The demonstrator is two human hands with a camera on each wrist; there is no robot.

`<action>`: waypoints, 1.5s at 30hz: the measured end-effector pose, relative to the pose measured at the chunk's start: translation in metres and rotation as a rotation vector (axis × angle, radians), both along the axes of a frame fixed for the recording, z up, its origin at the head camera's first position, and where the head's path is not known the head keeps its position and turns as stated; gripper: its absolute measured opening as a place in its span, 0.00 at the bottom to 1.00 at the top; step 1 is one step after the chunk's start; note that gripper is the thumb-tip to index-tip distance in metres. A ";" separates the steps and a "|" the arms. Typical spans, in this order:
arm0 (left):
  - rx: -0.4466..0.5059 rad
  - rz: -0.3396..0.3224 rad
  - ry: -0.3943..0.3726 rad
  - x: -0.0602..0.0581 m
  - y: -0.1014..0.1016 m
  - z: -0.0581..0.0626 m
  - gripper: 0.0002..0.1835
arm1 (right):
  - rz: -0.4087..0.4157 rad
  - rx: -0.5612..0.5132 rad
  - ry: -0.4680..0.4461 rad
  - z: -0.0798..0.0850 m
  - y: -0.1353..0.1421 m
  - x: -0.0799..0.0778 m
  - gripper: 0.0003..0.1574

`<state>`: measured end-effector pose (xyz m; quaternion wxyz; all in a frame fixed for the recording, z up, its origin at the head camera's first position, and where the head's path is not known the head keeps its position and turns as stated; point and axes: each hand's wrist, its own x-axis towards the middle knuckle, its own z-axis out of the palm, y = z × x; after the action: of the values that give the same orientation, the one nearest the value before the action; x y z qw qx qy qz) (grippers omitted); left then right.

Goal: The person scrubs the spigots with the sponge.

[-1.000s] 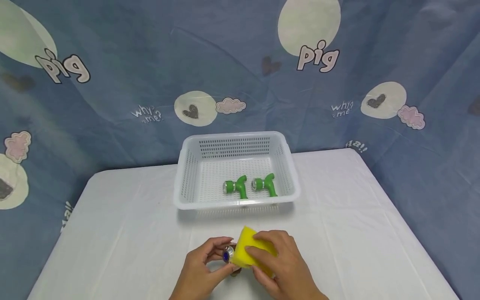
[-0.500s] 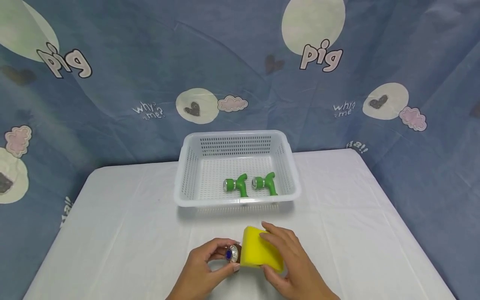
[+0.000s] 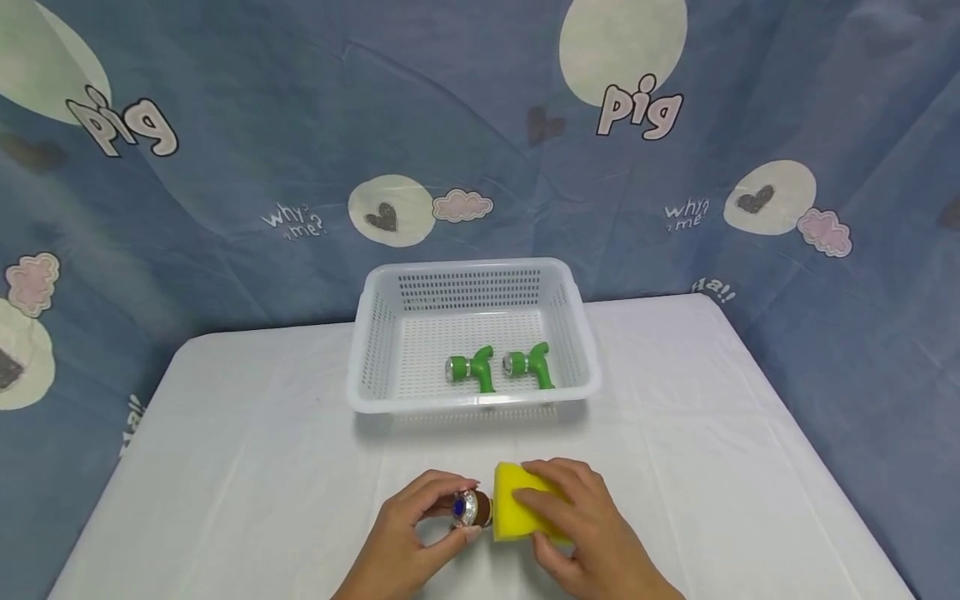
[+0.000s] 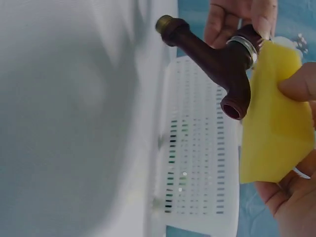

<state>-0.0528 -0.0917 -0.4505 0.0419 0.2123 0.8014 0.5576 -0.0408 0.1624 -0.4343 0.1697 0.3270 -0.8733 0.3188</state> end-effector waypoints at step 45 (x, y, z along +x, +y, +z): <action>-0.053 -0.079 0.198 0.003 0.002 -0.003 0.23 | -0.041 0.084 -0.006 -0.001 -0.011 -0.003 0.26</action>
<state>-0.0494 -0.0898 -0.4540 -0.0101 0.2964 0.8072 0.5104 -0.0441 0.1518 -0.4352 0.1598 0.3149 -0.8930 0.2791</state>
